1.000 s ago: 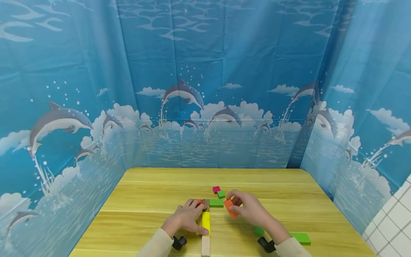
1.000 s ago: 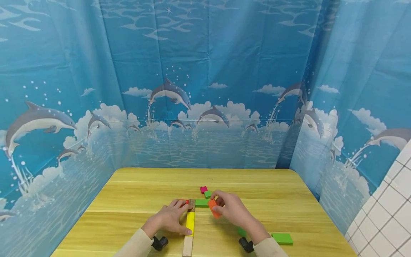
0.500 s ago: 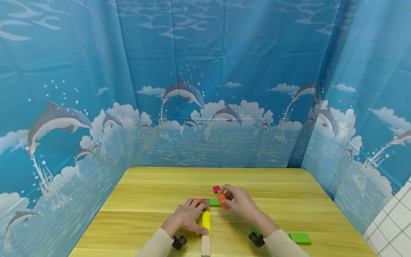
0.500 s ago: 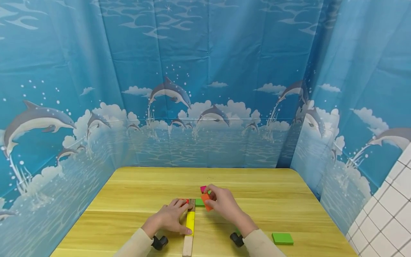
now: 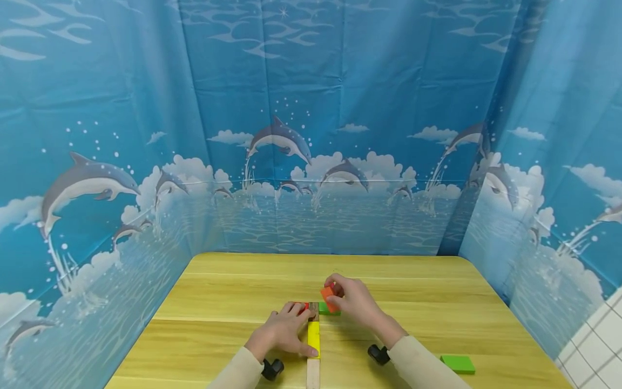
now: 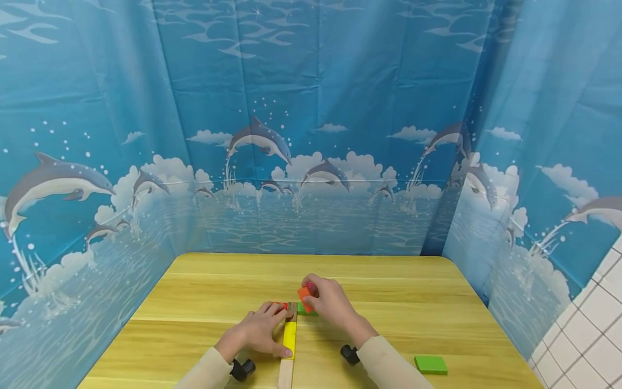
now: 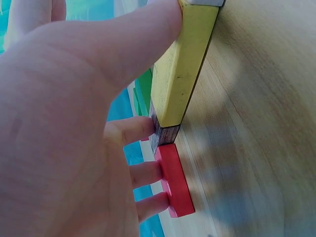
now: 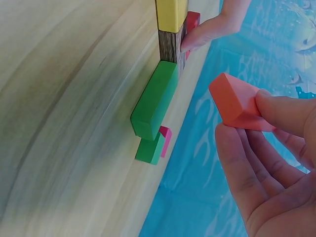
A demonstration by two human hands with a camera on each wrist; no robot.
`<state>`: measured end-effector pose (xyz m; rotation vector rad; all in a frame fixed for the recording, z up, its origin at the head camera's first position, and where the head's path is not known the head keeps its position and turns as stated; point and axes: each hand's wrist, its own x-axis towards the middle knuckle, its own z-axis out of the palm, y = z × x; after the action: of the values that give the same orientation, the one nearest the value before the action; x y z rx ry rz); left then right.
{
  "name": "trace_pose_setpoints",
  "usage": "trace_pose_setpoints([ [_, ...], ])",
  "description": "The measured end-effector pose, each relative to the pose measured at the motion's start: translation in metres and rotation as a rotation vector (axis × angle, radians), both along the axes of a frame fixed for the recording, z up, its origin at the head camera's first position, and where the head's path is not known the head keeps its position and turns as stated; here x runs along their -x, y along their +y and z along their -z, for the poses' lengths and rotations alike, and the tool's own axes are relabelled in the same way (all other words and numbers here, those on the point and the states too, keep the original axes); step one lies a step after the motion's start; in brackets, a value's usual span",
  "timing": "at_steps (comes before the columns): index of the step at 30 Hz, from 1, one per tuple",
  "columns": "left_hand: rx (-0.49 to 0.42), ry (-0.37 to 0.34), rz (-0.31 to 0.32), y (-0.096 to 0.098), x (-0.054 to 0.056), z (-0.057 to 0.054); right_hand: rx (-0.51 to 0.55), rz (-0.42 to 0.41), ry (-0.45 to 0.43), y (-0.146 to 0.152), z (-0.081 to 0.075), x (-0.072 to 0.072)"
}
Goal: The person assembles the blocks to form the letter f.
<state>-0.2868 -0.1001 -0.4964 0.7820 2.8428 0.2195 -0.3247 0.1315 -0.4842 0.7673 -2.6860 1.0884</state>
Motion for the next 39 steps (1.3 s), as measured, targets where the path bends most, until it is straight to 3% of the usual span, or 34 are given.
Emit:
trace_pose_setpoints([
  [18,0.012,-0.006,0.002,0.001,0.002,0.003,0.109,0.036,-0.064,-0.023,0.008,0.038],
  [26,0.016,0.010,0.005,0.000,0.003,0.003,0.179,0.071,-0.114,-0.030,0.021,0.054],
  [39,-0.021,-0.034,0.012,-0.003,0.002,0.005,0.235,0.101,-0.198,-0.037,0.037,0.065],
])
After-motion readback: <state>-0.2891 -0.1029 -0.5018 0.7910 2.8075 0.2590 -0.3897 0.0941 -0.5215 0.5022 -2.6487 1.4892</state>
